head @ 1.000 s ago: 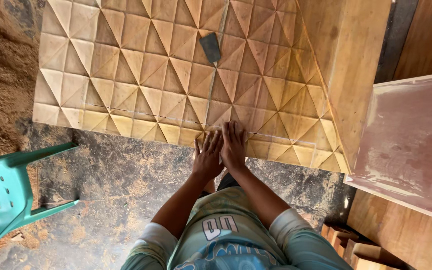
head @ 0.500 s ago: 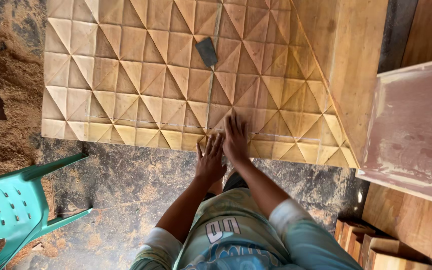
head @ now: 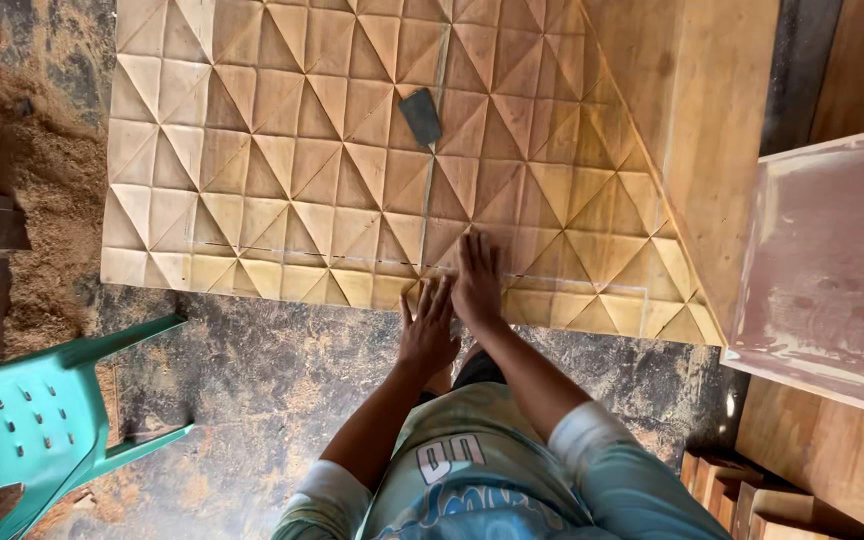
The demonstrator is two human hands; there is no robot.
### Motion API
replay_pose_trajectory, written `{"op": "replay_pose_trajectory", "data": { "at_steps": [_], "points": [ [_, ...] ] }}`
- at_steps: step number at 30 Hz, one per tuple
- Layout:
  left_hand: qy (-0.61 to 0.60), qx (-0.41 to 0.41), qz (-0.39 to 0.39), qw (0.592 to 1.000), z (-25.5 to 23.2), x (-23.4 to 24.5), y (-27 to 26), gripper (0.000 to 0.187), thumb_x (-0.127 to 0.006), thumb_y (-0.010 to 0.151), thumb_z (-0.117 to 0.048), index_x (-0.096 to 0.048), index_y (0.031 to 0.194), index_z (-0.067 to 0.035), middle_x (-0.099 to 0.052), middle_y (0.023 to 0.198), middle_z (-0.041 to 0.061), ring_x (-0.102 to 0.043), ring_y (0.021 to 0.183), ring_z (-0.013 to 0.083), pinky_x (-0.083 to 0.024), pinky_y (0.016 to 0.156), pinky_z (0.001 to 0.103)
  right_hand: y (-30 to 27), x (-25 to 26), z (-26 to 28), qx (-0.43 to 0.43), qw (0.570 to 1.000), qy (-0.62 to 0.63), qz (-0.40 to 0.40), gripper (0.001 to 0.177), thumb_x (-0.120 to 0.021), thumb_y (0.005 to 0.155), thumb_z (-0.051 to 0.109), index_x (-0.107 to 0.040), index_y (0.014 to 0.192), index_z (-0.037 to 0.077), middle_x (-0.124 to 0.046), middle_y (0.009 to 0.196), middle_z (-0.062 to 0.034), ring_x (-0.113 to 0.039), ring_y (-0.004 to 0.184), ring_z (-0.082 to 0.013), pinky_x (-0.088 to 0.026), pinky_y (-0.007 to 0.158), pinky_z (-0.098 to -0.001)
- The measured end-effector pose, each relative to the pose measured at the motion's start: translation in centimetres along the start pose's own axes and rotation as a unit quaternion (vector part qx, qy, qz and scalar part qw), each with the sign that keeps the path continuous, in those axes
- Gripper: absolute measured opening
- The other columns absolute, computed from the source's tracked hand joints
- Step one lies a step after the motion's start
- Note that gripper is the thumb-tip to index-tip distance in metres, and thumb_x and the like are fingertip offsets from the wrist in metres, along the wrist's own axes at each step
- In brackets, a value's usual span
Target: The person sands a large wooden board with a geometric triangular pattern using a sanding block. They move the block back and forth across the surface, focusing on smoothing the edges and the textured pattern. The person works methodically across the board, occasionally shifting position to reach different areas.
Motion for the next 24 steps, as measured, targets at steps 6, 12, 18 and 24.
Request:
{"op": "replay_pose_trajectory", "data": {
  "at_steps": [6, 12, 18, 24],
  "points": [
    [0.000, -0.010, -0.007, 1.000, 0.1, 0.5, 1.8, 0.096, -0.072, 0.083, -0.035, -0.023, 0.162, -0.011, -0.010, 0.172, 0.007, -0.006, 0.159, 0.0318, -0.001, 0.120, 0.073, 2.9, 1.2, -0.4, 0.022, 0.999, -0.017, -0.022, 0.056, -0.059, 0.097, 0.011, -0.044, 0.149, -0.003, -0.042, 0.158, -0.0238, -0.031, 0.153, -0.0409, -0.021, 0.124, -0.0614],
    [0.023, 0.009, 0.036, 0.999, -0.4, 1.2, 0.8, 0.098, -0.070, 0.084, -0.037, -0.019, 0.164, -0.013, -0.007, 0.174, 0.003, -0.004, 0.161, 0.0284, 0.000, 0.124, 0.069, 1.9, 1.0, 0.0, 0.019, 1.000, 0.004, 0.000, 0.065, -0.057, 0.093, 0.005, -0.040, 0.155, -0.005, -0.040, 0.162, -0.0227, -0.029, 0.154, -0.0369, -0.019, 0.125, -0.0601],
    [0.011, -0.003, 0.023, 1.000, -0.3, 1.4, 1.5, 0.096, -0.068, 0.086, -0.036, -0.017, 0.165, -0.015, -0.007, 0.173, 0.004, -0.004, 0.159, 0.0282, 0.002, 0.121, 0.070, 2.3, 0.1, -1.3, -0.034, 0.998, -0.053, 0.015, 0.065, -0.056, 0.091, 0.006, -0.039, 0.152, -0.004, -0.038, 0.160, -0.0240, -0.028, 0.153, -0.0386, -0.019, 0.123, -0.0617],
    [-0.004, 0.001, 0.022, 1.000, 0.0, 1.3, 1.5, 0.094, -0.068, 0.087, -0.038, -0.020, 0.163, -0.011, -0.009, 0.173, 0.004, -0.004, 0.160, 0.0280, 0.002, 0.121, 0.071, 2.8, 1.1, 0.3, -0.028, 0.998, -0.038, -0.038, 0.065, -0.054, 0.105, 0.024, -0.035, 0.158, -0.008, -0.034, 0.164, -0.0280, -0.028, 0.155, -0.0423, -0.021, 0.126, -0.0607]
  ]
}}
Point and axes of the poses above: each hand's wrist, its own y-axis towards the middle knuckle, its own x-axis out of the back of the hand, z = x × y, the point moved 1 cm from there along y, towards the middle knuckle
